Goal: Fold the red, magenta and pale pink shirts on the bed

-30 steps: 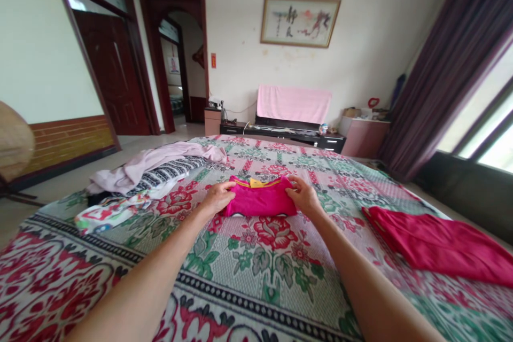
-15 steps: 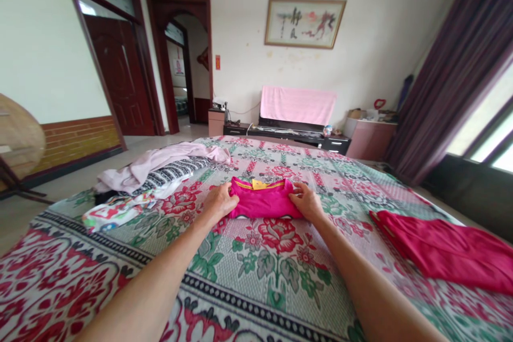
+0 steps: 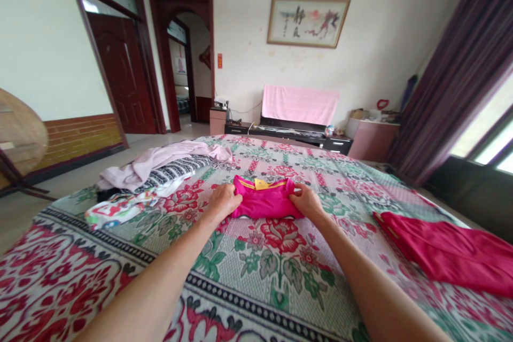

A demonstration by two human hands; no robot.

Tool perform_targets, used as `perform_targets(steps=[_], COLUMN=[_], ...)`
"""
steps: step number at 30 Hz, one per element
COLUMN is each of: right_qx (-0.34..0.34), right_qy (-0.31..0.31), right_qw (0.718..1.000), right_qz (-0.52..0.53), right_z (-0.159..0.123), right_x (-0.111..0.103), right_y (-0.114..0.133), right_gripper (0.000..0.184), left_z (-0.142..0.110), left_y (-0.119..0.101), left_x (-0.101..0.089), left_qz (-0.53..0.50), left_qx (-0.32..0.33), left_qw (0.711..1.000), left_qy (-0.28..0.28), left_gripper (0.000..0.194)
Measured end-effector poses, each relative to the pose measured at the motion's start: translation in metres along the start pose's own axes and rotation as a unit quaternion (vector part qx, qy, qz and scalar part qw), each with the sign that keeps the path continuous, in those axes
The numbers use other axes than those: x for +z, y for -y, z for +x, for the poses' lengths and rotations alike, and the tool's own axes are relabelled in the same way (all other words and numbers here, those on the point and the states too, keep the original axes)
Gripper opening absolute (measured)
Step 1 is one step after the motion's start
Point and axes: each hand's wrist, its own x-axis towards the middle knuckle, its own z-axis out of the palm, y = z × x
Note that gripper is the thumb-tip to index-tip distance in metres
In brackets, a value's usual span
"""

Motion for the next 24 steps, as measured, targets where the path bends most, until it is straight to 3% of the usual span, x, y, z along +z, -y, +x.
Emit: perform_targets(steps=[4,7,12,16,20,22,24], right_qx=[-0.008,0.007,0.043,0.055,0.032,0.023,0.023], right_qy=[-0.023,-0.003,0.078,0.163,0.258,0.295,0.310], right_qw=[0.999,0.997,0.984,0.966,0.949,0.943,0.945], right_qz=[0.032,0.077,0.152,0.192,0.179,0.153,0.101], right_z=[0.000,0.001,-0.001,-0.007,-0.012,-0.012,-0.009], right_x=[-0.002,-0.006,-0.026,-0.046,-0.058,-0.062,-0.065], right_y=[0.000,-0.003,0.000,0.001,-0.008,-0.014,-0.017], right_gripper=[0.036,0.043,0.061,0.060,0.050,0.047,0.045], left_z=[0.002,0.005,0.008,0.004,-0.002,-0.003,-0.003], left_y=[0.000,0.002,0.009,0.009,0.007,0.006,0.005], left_x=[-0.001,-0.003,-0.007,-0.015,-0.026,-0.030,-0.031], left_qz=[-0.035,-0.114,-0.238,-0.321,-0.347,-0.317,-0.259], left_qx=[-0.004,-0.041,-0.045,-0.009,-0.025,-0.039,-0.025], left_qw=[0.999,0.993,0.970,0.946,0.925,0.927,0.946], left_qy=[-0.015,-0.010,-0.013,0.044,0.149,0.195,0.192], left_gripper=[0.018,0.018,0.056,0.054,0.054,0.057,0.053])
